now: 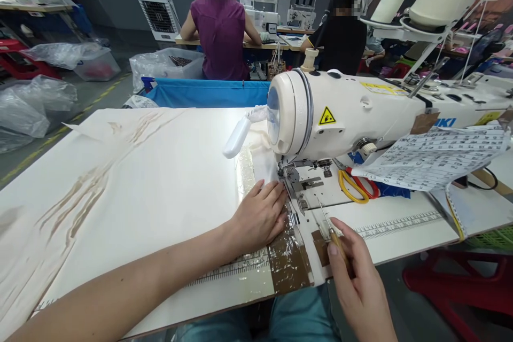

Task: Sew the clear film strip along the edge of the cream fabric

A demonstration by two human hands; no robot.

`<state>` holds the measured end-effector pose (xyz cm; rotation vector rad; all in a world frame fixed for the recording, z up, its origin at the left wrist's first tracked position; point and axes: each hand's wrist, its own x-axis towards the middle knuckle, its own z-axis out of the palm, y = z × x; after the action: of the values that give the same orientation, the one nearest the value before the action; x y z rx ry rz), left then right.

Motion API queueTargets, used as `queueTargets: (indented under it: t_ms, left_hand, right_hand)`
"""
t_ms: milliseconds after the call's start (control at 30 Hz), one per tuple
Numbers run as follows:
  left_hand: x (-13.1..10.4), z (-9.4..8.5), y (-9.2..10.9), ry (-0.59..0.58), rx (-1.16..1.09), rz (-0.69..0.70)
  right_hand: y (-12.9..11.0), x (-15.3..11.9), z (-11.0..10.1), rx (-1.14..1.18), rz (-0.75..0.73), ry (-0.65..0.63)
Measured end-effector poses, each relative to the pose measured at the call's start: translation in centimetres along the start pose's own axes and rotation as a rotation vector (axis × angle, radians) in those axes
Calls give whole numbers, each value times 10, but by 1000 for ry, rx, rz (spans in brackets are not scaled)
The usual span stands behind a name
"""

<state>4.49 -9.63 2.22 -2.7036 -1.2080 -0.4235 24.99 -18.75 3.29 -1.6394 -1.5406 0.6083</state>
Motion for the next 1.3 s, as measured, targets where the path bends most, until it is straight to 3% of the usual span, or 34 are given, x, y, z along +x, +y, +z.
queueTargets:
  t_ms: [133,267,367,667,1067,1300]
  left_hand:
    - [4,-2,-3,-23,-21,-28]
    - [7,-4,-7,-22,-34,-57]
    - [7,-4,-9,-20,-30,-30]
    - [7,-4,-11,-8,-41,1]
    - [8,-2,-18,-27,-79,-67]
    - [8,2,-28,16,-88,-62]
  right_hand:
    - [0,7,8,25,-224,17]
    - [-8,20,22,55,-480,-92]
    - [-11,29,34,-71,-591,-141]
    - [-14,40,49,-355,-663,-57]
    - [-19,35,61,-753,-626,30]
    - [-23,35,62,-783,-595,22]
